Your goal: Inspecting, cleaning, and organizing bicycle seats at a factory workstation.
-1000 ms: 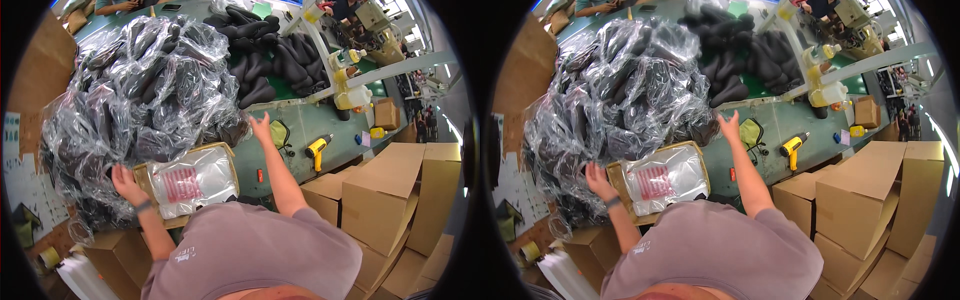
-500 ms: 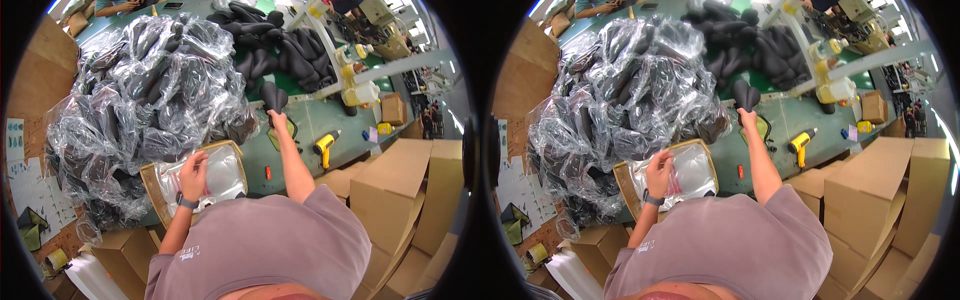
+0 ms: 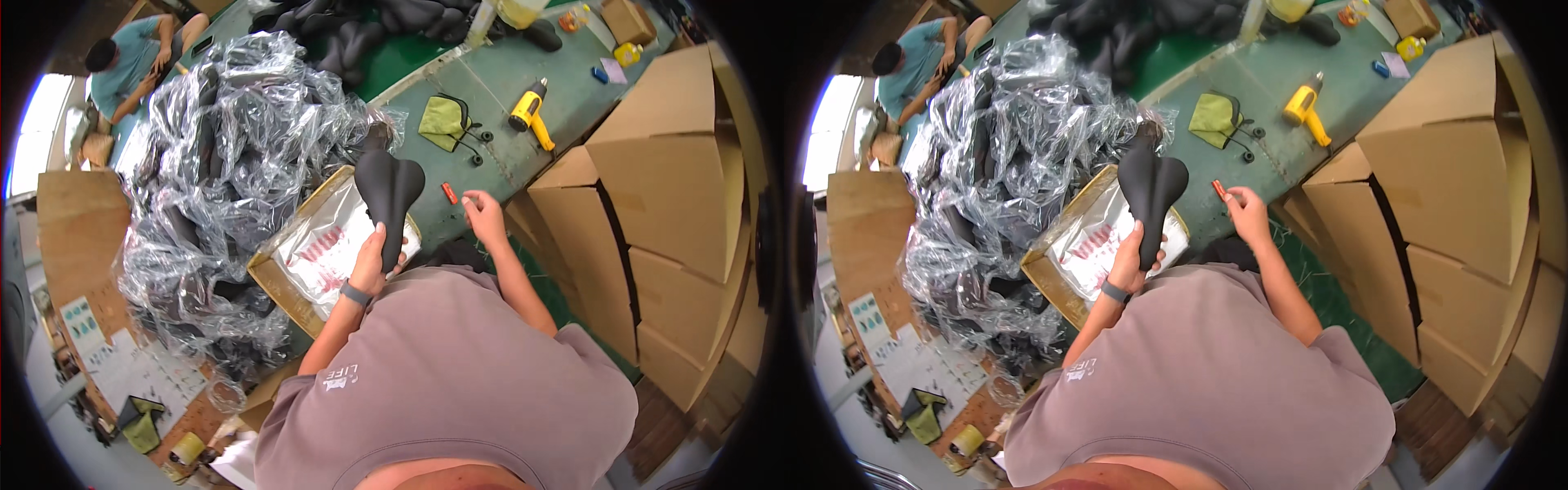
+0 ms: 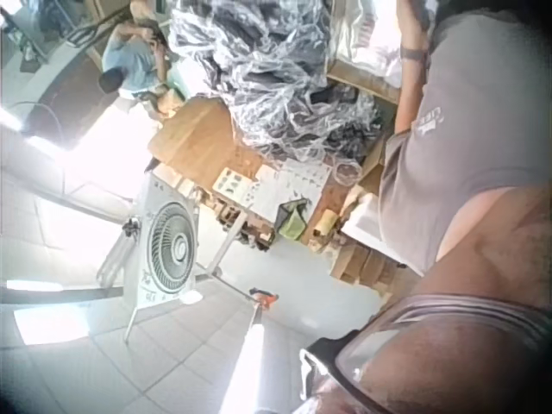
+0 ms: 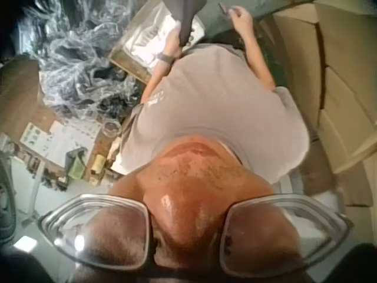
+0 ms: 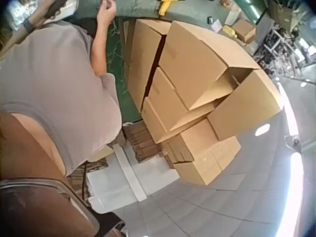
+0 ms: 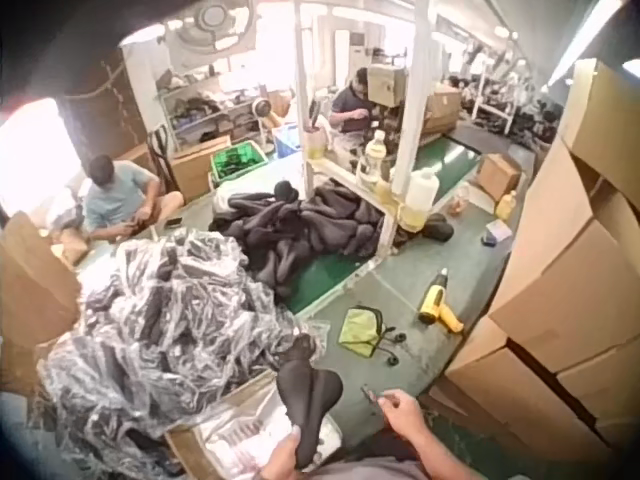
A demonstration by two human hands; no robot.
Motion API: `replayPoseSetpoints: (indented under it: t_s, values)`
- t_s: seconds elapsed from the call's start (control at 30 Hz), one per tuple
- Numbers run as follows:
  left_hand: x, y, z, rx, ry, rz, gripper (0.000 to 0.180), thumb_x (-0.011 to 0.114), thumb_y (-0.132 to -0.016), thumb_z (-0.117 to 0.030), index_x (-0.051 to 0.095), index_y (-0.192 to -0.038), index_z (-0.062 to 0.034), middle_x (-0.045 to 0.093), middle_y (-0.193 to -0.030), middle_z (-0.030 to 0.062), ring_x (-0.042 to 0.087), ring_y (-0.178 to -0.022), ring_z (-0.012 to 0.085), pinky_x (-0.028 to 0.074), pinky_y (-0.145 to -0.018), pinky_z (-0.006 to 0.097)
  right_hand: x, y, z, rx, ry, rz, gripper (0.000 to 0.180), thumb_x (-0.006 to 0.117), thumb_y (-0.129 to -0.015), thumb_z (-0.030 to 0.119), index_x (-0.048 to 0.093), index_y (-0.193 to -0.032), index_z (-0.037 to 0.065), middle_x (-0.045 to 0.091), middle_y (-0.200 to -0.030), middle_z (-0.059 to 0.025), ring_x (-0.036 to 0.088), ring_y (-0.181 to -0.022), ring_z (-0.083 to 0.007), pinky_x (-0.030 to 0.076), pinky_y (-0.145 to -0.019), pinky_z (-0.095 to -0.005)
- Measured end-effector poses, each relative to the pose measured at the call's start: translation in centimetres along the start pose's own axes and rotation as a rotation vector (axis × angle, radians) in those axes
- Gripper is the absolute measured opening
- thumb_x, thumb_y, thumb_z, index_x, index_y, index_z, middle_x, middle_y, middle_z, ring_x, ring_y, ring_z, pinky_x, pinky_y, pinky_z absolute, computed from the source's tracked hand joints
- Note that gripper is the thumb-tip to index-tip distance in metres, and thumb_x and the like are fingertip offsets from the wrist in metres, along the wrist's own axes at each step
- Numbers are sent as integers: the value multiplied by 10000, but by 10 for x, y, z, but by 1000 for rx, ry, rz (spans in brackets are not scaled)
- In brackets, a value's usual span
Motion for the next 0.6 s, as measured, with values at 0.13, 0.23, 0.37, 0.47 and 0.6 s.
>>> replayPoseSetpoints:
  t_s: [0.13,0.23,0.37,0.47,0.6]
  values:
    - [18,25,15,-113,-59,23,660,372,-1210,-591,633,-1282,12,724,-1110,125,653,-740,172,487,-542,294,-1,-96,-34,-373,310,-149,289,800,-932,158,745,-1182,26,777,-942,-167,753,-884,-381,592,-798,-505]
    - [29,3,31,-225,15,62,694,325,-1215,-595,638,-1246,24,718,-1100,131,617,-690,176,464,-525,294,7,-170,-45,-470,378,-69,385,822,-900,154,702,-1248,42,735,-1129,-184,712,-1064,-402,578,-920,-512]
    - [64,-20,38,-241,-95,-110,734,324,-1209,-614,687,-1152,21,655,-732,99,535,-551,150,432,-528,274,-7,-239,-54,-330,989,-428,647,800,-843,120,567,-1447,95,642,-1364,-167,584,-1339,-373,526,-1069,-560]
    - [78,-24,43,-189,-46,-221,742,328,-1203,-627,688,-1154,19,653,-739,91,517,-548,148,422,-536,275,-46,-277,-71,-480,1185,-212,150,667,-943,129,729,-1076,95,754,-1130,-129,661,-1154,-344,530,-953,-504]
    - [100,-37,38,-194,34,-304,715,347,-1200,-627,685,-1159,1,642,-722,84,511,-547,157,426,-547,281,-99,-294,-46,-339,1200,-205,188,651,-952,120,751,-1104,76,752,-1093,-162,668,-1145,-387,528,-971,-532]
Point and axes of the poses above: each hand's wrist, its own y-axis away from the middle knuckle, its own x-axis out of the palm, z = x × y, the point moved 2 cm from there along -y, towards the middle knuckle
